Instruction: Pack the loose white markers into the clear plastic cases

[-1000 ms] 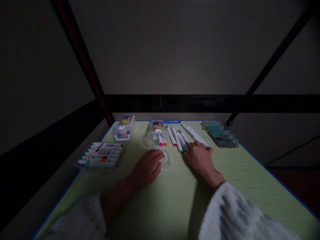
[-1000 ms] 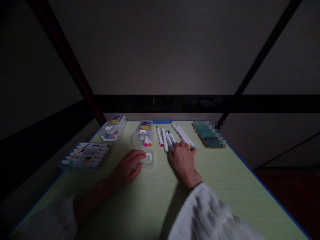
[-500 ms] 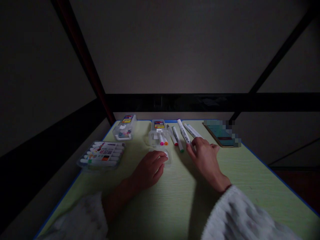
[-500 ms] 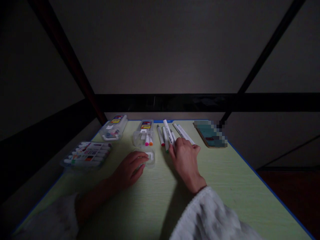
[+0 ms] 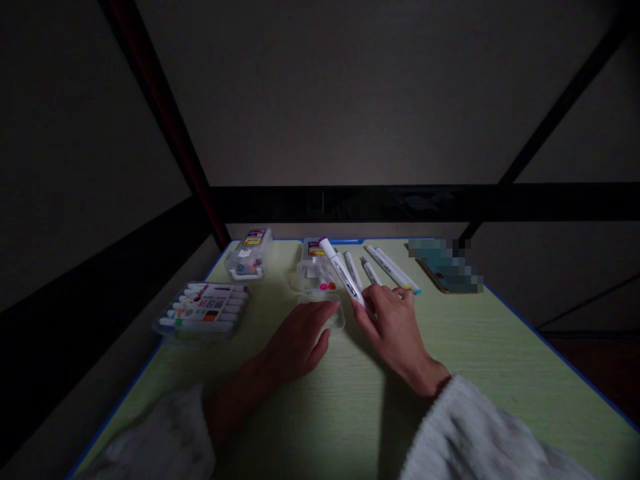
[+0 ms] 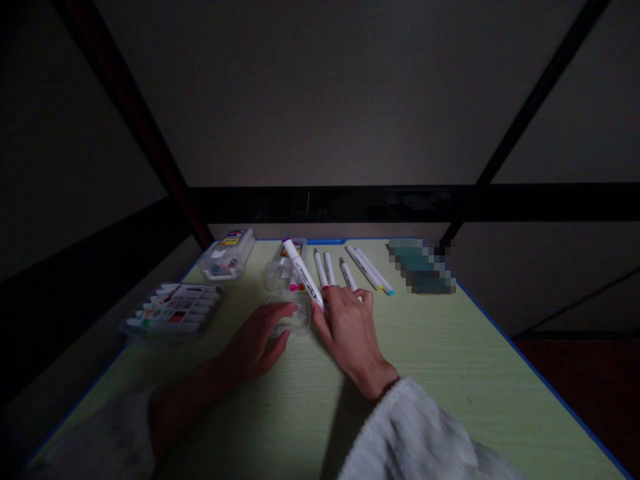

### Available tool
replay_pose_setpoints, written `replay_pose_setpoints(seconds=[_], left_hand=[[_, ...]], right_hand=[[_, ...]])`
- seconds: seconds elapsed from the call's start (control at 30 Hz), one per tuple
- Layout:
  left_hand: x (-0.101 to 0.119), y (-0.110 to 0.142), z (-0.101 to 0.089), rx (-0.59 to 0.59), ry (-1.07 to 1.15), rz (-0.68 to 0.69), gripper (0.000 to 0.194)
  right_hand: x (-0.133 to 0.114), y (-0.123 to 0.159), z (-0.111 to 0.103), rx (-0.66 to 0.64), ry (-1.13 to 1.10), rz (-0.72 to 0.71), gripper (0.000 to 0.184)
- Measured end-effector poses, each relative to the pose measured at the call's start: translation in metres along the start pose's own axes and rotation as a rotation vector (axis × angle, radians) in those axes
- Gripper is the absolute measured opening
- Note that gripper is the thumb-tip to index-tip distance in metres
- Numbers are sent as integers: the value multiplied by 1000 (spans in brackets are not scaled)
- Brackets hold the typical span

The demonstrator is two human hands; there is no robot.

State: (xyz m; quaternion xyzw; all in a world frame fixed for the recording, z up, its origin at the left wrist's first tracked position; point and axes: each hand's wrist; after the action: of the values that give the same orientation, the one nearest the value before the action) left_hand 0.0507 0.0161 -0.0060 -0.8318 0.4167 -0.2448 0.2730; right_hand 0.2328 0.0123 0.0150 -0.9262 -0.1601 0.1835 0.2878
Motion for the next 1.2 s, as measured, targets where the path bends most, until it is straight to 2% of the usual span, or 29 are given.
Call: replay_pose_setpoints(seconds=[0.13,0.63,1.2], left_hand=[[2,-1,0,-11,-10,26,52],[2,-3,0,-41,-35,46,56],[4,-7,-2,-80,-85,53,50]], right_hand=[[-4,2,1,-47,-19,-31,19],[-8,4,3,-49,-80,-78,23],[-11,6,3,-85,-175,-138,21]])
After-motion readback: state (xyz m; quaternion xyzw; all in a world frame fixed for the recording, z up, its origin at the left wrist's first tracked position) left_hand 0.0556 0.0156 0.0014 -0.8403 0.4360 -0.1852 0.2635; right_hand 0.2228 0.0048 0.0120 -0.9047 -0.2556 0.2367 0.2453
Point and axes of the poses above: each hand's wrist, its own y-axis away from the middle knuckle, its own z-axis out of the palm, x = y × z, and after that the axes turned 1 degree about x, right-handed
